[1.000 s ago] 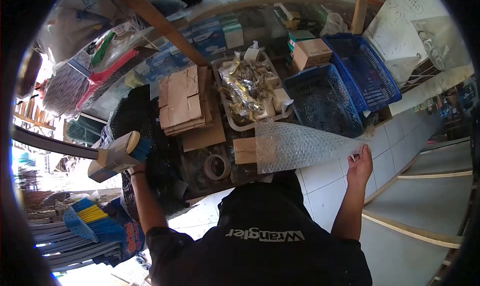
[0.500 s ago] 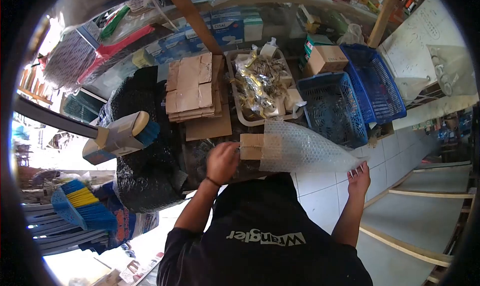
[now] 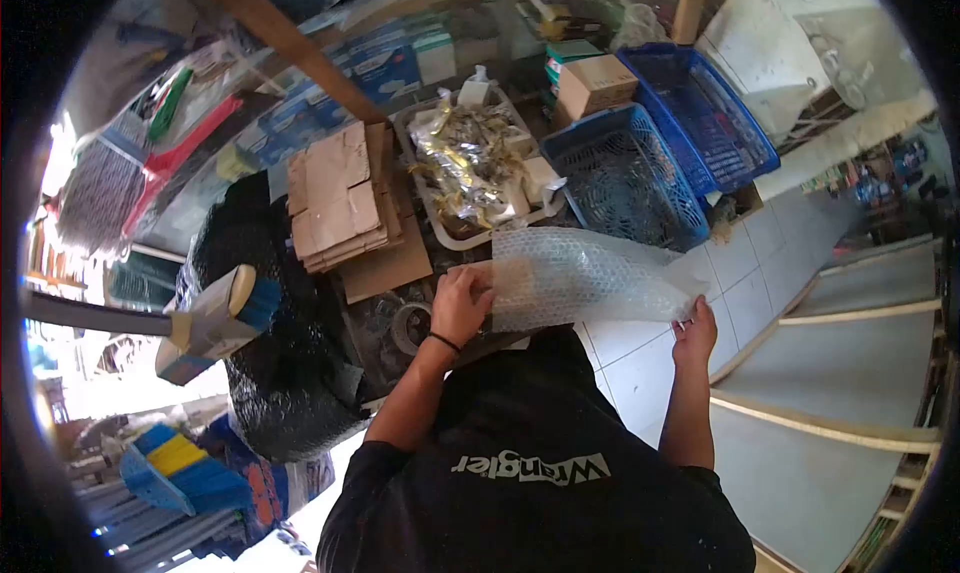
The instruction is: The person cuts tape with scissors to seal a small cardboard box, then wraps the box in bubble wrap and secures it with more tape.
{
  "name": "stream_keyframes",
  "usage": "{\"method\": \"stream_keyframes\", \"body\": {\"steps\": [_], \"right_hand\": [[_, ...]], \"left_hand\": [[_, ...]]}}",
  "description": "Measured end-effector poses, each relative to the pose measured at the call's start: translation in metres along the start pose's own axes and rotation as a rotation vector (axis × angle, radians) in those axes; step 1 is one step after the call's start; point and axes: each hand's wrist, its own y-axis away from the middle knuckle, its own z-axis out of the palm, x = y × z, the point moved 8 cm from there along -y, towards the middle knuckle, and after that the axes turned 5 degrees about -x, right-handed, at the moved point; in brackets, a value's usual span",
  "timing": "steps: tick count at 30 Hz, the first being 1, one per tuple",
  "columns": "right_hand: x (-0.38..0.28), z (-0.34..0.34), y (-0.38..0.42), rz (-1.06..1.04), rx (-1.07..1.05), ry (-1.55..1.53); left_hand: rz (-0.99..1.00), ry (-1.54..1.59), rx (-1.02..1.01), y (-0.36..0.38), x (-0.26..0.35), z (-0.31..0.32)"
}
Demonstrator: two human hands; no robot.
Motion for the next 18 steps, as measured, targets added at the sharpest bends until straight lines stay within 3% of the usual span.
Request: {"method": "stream_keyframes", "body": {"steps": [3, 11, 13, 15, 17, 18], "right_hand": [[0.027, -0.017, 0.013, 0.015, 0.076, 0.102], [0.145, -0.048, 0.022, 0.106, -0.092, 0.489], [0.171, -0.062, 0.018, 0.268, -0.113, 0.537], [0.173, -0.074, 0.012, 0.359, 0.036, 0.588], [0.118, -0.050, 0.005, -0.364, 0.155, 1.079], [0.078, -0.010, 0.028, -0.653, 0.096, 1.059]], "left_hand": [[-0.131, 0.137, -0.087, 0.000, -0.002, 0.004], [-0.009, 0.339, -0.048, -0.003, 0.041, -0.020], [-0.001, 0.368, -0.125, -0.001, 0.049, -0.024], [-0.007, 0.414, -0.233, 0.002, 0.056, -0.027], [0.025, 0.396, -0.282, 0.005, 0.061, -0.034], [0.059, 0.383, -0.290, 0.006, 0.066, -0.038]]}}
